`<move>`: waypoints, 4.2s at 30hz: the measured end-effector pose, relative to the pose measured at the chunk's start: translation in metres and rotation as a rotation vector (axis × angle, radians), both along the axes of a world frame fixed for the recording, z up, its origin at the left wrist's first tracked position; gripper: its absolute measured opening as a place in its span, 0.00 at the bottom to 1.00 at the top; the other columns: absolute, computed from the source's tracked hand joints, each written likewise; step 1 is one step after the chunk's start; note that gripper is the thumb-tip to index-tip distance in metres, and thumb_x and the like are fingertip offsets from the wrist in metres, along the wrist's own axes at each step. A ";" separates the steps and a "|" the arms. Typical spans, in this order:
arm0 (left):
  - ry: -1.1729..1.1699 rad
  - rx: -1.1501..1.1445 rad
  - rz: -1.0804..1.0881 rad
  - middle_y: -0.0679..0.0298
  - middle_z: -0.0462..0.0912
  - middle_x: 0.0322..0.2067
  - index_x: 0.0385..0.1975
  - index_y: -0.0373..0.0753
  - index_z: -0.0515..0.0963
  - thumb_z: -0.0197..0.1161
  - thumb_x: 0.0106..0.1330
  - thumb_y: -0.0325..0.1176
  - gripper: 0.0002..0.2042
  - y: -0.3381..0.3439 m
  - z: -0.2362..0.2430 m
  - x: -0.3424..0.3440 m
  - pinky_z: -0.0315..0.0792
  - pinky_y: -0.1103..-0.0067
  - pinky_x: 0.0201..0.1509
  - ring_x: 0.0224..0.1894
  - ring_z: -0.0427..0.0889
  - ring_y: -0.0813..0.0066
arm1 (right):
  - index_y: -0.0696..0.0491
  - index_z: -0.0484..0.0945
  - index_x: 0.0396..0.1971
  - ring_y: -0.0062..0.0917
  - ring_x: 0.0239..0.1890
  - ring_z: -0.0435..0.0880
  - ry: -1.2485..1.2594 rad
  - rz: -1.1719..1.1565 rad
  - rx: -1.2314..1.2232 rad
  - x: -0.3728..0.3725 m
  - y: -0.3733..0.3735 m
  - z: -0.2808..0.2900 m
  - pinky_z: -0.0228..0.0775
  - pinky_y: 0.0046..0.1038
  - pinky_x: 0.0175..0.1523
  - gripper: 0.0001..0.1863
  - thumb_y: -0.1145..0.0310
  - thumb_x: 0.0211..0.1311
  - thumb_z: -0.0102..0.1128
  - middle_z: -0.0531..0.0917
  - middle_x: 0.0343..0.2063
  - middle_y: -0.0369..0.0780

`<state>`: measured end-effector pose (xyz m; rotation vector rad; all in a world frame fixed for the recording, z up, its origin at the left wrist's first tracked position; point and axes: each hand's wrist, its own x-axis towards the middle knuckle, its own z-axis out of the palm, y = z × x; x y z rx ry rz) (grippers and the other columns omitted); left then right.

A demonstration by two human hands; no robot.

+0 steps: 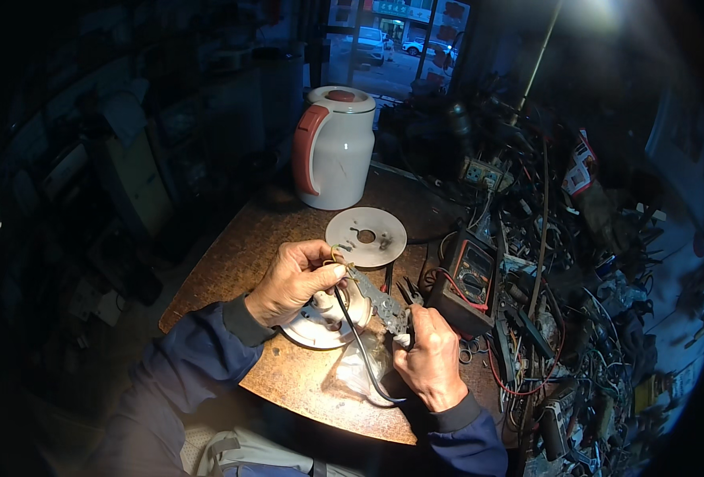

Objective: The person uses pliers to strip insulation from wires and then twists the exposed ends together. They continue to manipulate the wires and components on a cluttered workbench.

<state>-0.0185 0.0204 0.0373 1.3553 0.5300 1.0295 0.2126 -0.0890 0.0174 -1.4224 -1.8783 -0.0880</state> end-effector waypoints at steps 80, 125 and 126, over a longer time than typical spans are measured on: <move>0.216 0.466 0.425 0.65 0.85 0.29 0.35 0.33 0.80 0.66 0.67 0.22 0.02 -0.011 -0.003 0.012 0.76 0.87 0.30 0.29 0.83 0.86 | 0.63 0.74 0.42 0.57 0.34 0.80 0.054 0.013 -0.178 -0.014 -0.017 0.013 0.74 0.47 0.39 0.21 0.80 0.43 0.61 0.79 0.32 0.57; 0.083 0.115 0.118 0.66 0.85 0.30 0.37 0.32 0.81 0.66 0.69 0.28 0.05 0.002 0.001 0.001 0.76 0.87 0.34 0.29 0.80 0.87 | 0.65 0.77 0.47 0.50 0.33 0.82 0.058 -0.005 -0.093 -0.010 -0.010 0.007 0.75 0.42 0.39 0.25 0.80 0.41 0.62 0.80 0.32 0.53; 0.065 0.100 0.100 0.66 0.85 0.29 0.37 0.32 0.81 0.66 0.69 0.28 0.05 0.003 0.001 0.000 0.76 0.87 0.34 0.29 0.80 0.87 | 0.65 0.77 0.47 0.50 0.33 0.82 0.059 -0.003 -0.096 -0.010 -0.010 0.007 0.75 0.42 0.39 0.25 0.80 0.41 0.62 0.80 0.32 0.53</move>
